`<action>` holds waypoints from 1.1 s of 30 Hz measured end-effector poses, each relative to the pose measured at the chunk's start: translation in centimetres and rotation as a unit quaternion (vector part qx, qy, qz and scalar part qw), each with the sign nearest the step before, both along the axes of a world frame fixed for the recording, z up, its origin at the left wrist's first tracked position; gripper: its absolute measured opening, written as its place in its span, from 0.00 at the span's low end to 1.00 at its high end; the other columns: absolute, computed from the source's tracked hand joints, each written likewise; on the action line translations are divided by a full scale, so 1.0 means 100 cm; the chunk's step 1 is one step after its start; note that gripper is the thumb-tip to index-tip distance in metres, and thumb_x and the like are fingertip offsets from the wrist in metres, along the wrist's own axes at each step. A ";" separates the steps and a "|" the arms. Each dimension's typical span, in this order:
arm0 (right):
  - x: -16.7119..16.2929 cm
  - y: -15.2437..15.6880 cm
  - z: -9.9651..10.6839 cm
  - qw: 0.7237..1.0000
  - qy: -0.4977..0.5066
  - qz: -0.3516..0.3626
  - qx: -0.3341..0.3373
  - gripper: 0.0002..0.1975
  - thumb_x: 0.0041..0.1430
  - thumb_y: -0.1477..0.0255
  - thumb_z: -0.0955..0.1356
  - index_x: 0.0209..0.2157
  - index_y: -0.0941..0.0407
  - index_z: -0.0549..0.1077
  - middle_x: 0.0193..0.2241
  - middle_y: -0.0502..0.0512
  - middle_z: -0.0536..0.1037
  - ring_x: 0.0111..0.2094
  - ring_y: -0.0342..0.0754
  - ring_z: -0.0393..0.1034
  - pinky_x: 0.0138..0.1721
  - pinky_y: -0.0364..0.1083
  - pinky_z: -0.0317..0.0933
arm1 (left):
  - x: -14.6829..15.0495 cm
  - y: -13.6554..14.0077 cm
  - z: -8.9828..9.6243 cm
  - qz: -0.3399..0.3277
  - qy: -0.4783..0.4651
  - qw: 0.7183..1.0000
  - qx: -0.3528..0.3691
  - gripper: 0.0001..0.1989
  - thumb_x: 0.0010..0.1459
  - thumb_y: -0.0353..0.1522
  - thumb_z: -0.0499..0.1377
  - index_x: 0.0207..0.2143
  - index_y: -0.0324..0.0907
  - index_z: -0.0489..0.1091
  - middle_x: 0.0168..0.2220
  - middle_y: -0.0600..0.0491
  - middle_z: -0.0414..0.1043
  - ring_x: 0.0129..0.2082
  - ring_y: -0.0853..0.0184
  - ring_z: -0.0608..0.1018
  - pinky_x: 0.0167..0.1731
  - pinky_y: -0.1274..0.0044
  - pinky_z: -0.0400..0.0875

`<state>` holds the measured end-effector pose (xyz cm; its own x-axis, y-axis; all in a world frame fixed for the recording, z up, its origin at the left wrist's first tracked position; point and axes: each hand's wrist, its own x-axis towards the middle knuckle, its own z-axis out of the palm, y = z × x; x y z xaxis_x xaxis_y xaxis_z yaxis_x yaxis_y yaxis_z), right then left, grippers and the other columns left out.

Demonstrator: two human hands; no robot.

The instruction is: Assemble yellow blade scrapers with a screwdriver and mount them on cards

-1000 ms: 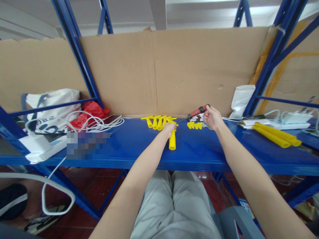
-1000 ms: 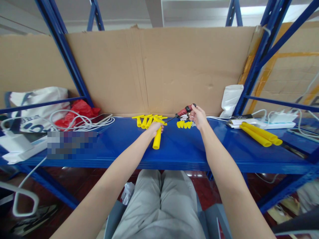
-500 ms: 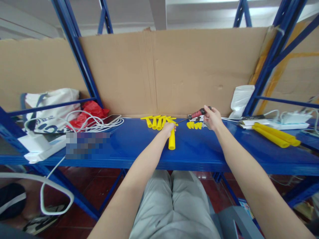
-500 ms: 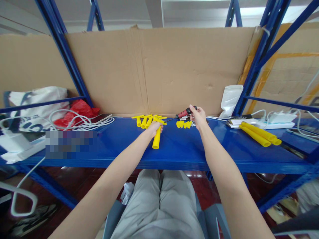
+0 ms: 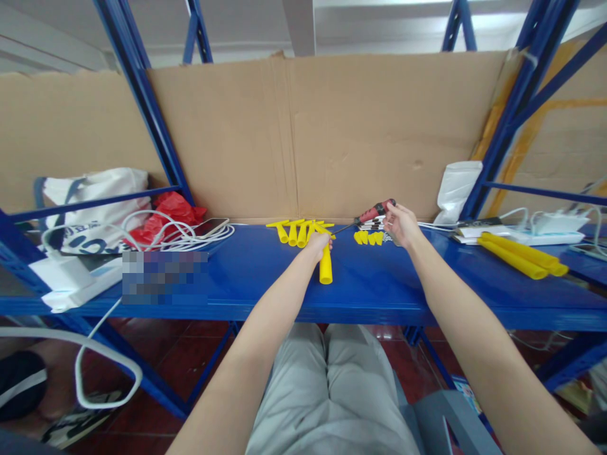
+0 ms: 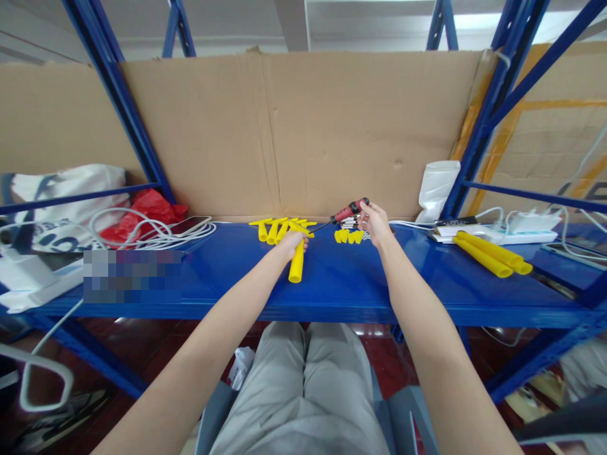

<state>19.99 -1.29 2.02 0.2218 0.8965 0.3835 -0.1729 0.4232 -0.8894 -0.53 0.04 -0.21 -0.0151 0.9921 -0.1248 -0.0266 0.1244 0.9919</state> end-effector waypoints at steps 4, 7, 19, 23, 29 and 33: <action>0.000 0.002 -0.002 1.000 -0.009 -0.023 0.005 0.24 0.40 0.55 0.74 0.26 0.54 0.59 0.14 0.39 0.59 0.14 0.36 0.56 0.13 0.37 0.50 | 0.000 0.000 0.000 -0.001 0.002 1.000 0.002 0.08 0.54 0.18 0.52 0.29 0.37 0.65 0.14 0.60 0.57 0.12 0.76 0.61 0.15 0.83 0.57; 0.000 0.004 -0.003 0.999 -0.007 -0.051 0.004 0.27 0.36 0.52 0.75 0.26 0.53 0.60 0.14 0.39 0.59 0.14 0.36 0.56 0.13 0.37 0.51 | 0.000 0.001 0.000 -0.006 0.001 1.000 0.001 0.08 0.54 0.18 0.52 0.29 0.37 0.65 0.14 0.60 0.57 0.12 0.76 0.61 0.16 0.83 0.57; -0.002 0.004 -0.004 0.999 -0.011 -0.050 0.010 0.27 0.34 0.53 0.75 0.26 0.54 0.61 0.12 0.38 0.59 0.12 0.35 0.55 0.12 0.37 0.50 | 0.000 0.003 -0.002 -0.008 0.008 1.000 0.003 0.08 0.54 0.19 0.52 0.29 0.38 0.65 0.14 0.60 0.57 0.13 0.76 0.62 0.16 0.83 0.57; -0.002 0.006 -0.006 0.997 -0.017 -0.071 0.026 0.29 0.34 0.50 0.74 0.23 0.53 0.56 0.10 0.37 0.56 0.10 0.35 0.52 0.10 0.37 0.48 | 0.000 0.006 -0.004 -0.007 0.015 1.000 0.003 0.07 0.54 0.19 0.53 0.29 0.38 0.64 0.15 0.59 0.58 0.13 0.77 0.62 0.16 0.83 0.58; -0.002 0.004 -0.008 0.989 -0.041 -0.138 0.019 0.30 0.35 0.47 0.72 0.22 0.52 0.54 0.09 0.38 0.56 0.09 0.36 0.51 0.09 0.38 0.47 | 0.001 0.005 -0.004 -0.013 0.011 1.000 0.003 0.07 0.54 0.20 0.53 0.28 0.39 0.64 0.15 0.59 0.58 0.13 0.77 0.61 0.16 0.83 0.58; 0.001 0.004 -0.011 0.977 -0.092 -0.193 -0.006 0.28 0.39 0.46 0.70 0.21 0.52 0.55 0.08 0.41 0.56 0.10 0.38 0.52 0.09 0.41 0.45 | 0.001 0.003 -0.003 -0.012 0.007 1.000 0.006 0.08 0.54 0.19 0.52 0.27 0.39 0.63 0.14 0.60 0.57 0.13 0.76 0.61 0.17 0.83 0.58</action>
<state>20.09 -0.91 0.96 0.4719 0.7652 0.4379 0.1603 0.4139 -0.8961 -0.42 0.30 -0.49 0.0068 0.9936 -0.1129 -0.0096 0.1130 0.9936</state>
